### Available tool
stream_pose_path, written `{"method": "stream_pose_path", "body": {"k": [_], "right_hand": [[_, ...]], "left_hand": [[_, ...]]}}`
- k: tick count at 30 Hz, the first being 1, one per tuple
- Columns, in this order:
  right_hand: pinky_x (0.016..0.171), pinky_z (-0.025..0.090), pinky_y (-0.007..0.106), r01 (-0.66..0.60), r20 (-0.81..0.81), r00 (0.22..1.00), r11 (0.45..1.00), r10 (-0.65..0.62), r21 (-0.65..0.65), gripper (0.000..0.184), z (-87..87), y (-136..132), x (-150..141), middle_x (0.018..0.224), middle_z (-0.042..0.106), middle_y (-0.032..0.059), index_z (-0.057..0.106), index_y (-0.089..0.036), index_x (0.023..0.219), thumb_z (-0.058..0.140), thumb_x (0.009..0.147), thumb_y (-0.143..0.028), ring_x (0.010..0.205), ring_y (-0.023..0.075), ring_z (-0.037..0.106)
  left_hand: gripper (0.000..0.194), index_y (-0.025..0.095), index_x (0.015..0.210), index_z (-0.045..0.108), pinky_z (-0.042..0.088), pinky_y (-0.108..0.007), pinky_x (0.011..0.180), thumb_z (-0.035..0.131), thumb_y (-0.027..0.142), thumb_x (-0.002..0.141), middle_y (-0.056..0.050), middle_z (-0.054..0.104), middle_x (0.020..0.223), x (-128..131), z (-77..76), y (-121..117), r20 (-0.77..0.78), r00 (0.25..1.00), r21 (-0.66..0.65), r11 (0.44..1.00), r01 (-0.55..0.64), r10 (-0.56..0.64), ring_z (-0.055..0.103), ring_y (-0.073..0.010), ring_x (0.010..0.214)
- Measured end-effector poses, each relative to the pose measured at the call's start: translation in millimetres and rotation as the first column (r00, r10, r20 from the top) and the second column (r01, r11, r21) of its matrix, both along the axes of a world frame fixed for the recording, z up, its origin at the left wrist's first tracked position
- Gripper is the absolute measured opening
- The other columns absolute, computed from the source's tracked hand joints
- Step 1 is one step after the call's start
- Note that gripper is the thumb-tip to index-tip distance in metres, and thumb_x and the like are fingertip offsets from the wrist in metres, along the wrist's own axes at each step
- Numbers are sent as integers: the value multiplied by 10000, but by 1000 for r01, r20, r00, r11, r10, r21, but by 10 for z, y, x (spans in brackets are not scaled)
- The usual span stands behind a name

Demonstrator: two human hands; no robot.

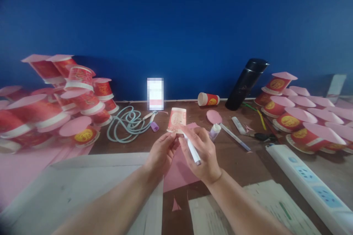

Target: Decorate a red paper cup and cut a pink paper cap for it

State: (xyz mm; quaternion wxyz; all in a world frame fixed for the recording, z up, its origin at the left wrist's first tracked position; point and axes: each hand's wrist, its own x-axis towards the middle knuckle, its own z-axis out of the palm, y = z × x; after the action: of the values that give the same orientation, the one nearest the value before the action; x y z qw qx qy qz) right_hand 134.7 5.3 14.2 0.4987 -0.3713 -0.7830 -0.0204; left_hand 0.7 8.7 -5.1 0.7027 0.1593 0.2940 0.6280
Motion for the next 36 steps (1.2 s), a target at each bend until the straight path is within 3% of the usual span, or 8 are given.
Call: {"method": "stream_pose_path", "body": {"k": [4, 10, 28, 36], "right_hand": [[830, 554, 391, -25, -34, 999, 1000, 25, -15, 410, 13, -12, 9, 1046, 694, 72, 591, -246, 1245, 611, 854, -122, 954, 216, 649], [807, 533, 371, 37, -10, 999, 999, -37, -39, 208, 55, -25, 9, 953, 718, 65, 636, -208, 1055, 596, 864, -136, 885, 209, 669], [819, 503, 378, 30, 56, 998, 998, -27, -46, 196, 20, -23, -22, 958, 712, 62, 604, -197, 1063, 587, 876, -143, 883, 205, 661], [820, 495, 375, 25, 51, 998, 999, -24, -20, 159, 24, -30, -38, 955, 710, 76, 607, -180, 1030, 587, 878, -139, 895, 211, 657]], "left_hand": [[276, 127, 769, 706, 498, -235, 803, 861, 300, 620, -35, 707, 792, 0, 2, -4, -8, 1000, -16, 1000, 7, -7, 658, -103, 747], [259, 120, 773, 714, 496, -212, 783, 860, 275, 625, -26, 701, 762, 6, 12, -8, -22, 1000, -32, 999, 21, -22, 654, -92, 732], [222, 124, 764, 730, 460, -204, 756, 835, 289, 659, -30, 684, 760, 11, 10, -14, -67, 998, 25, 999, 24, -22, 609, -81, 719], [216, 130, 817, 737, 439, -220, 734, 783, 320, 726, -32, 662, 756, 18, -42, -24, -159, 986, 73, 995, 60, -48, 572, -89, 710]]}}
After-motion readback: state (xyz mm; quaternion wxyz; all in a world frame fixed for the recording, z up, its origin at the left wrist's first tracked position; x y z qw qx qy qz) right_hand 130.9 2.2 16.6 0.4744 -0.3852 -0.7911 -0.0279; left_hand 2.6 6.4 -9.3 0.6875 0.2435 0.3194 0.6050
